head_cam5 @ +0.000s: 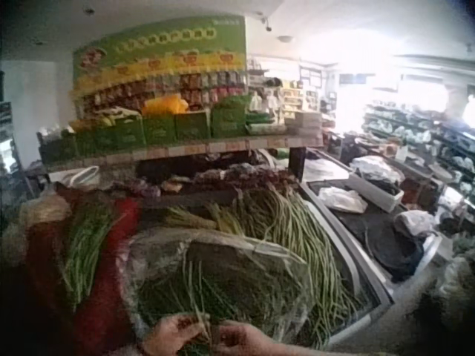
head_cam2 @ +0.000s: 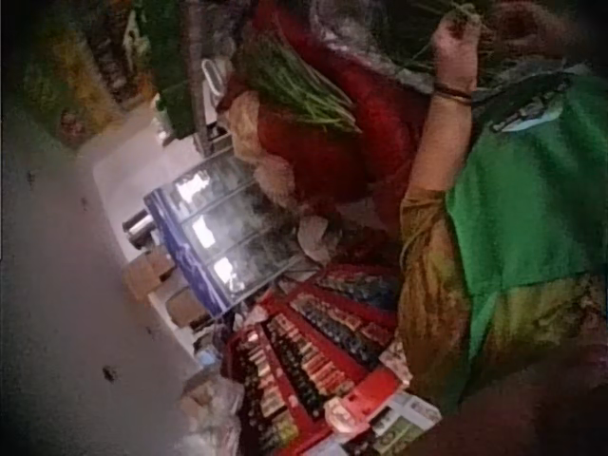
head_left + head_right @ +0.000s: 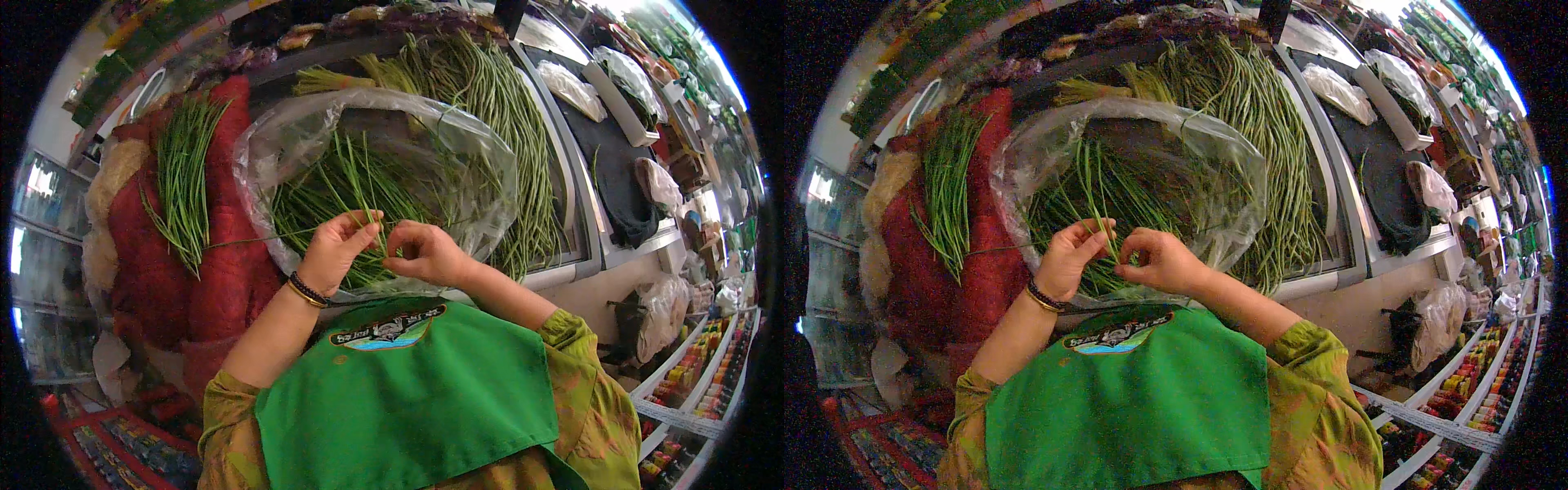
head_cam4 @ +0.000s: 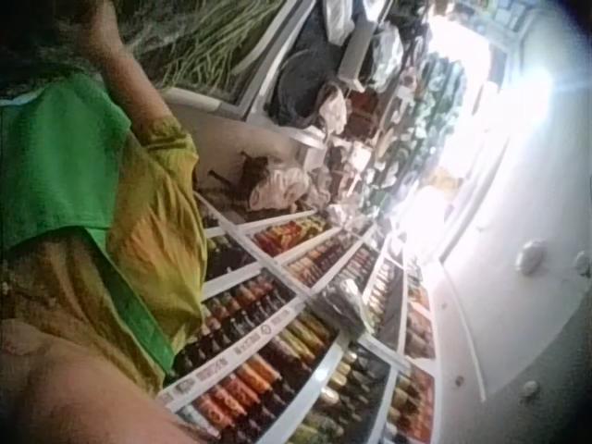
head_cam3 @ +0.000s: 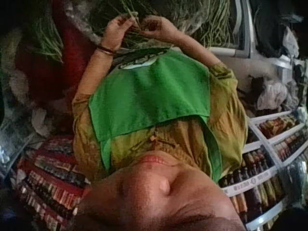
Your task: The person repeatedly picks up long green vegetables from a plastic bag, inspects them, and places them into a red sack. The person handles the vegetables one by one or in small bunches throughout the clip.
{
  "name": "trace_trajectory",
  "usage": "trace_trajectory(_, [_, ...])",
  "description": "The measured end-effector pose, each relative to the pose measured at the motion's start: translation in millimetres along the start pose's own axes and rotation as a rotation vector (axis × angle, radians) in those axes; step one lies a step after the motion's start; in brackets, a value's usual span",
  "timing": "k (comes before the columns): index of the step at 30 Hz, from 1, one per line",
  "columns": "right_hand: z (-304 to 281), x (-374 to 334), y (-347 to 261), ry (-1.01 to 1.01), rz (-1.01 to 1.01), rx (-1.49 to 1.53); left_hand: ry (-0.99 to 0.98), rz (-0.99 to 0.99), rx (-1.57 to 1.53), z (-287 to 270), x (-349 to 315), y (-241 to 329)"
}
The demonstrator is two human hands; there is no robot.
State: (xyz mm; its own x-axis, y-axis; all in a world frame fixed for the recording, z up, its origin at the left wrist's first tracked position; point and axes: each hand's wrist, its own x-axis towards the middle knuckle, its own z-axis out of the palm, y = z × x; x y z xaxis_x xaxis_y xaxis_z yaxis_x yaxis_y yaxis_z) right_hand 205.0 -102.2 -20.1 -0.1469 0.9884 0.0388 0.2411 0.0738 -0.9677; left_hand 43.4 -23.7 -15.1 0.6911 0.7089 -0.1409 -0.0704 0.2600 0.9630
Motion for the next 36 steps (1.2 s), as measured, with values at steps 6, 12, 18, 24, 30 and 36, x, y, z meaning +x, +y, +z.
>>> trace_trajectory(6, [7.3,-2.3,11.1,-0.020,0.168,0.307,0.084,0.021,0.024,8.3,-12.7,2.1])
trace_trajectory(12, [12.7,-3.0,26.5,0.083,0.232,0.295,0.207,0.102,0.049,6.0,-16.8,-3.8])
trace_trajectory(18, [-12.3,-8.9,40.6,0.148,0.237,-0.244,0.316,0.222,-0.006,0.7,-20.4,2.0])
trace_trajectory(24, [-64.7,-13.9,74.2,0.625,0.299,-0.737,0.374,0.333,0.199,-22.6,-27.7,0.4])
trace_trajectory(30, [-12.1,17.8,74.2,-0.117,0.548,-1.008,0.306,0.240,-0.103,-25.6,-25.8,-4.3])
trace_trajectory(36, [-17.1,17.7,94.8,-0.096,0.573,-0.869,0.277,0.226,-0.136,-29.3,-31.8,-3.0])
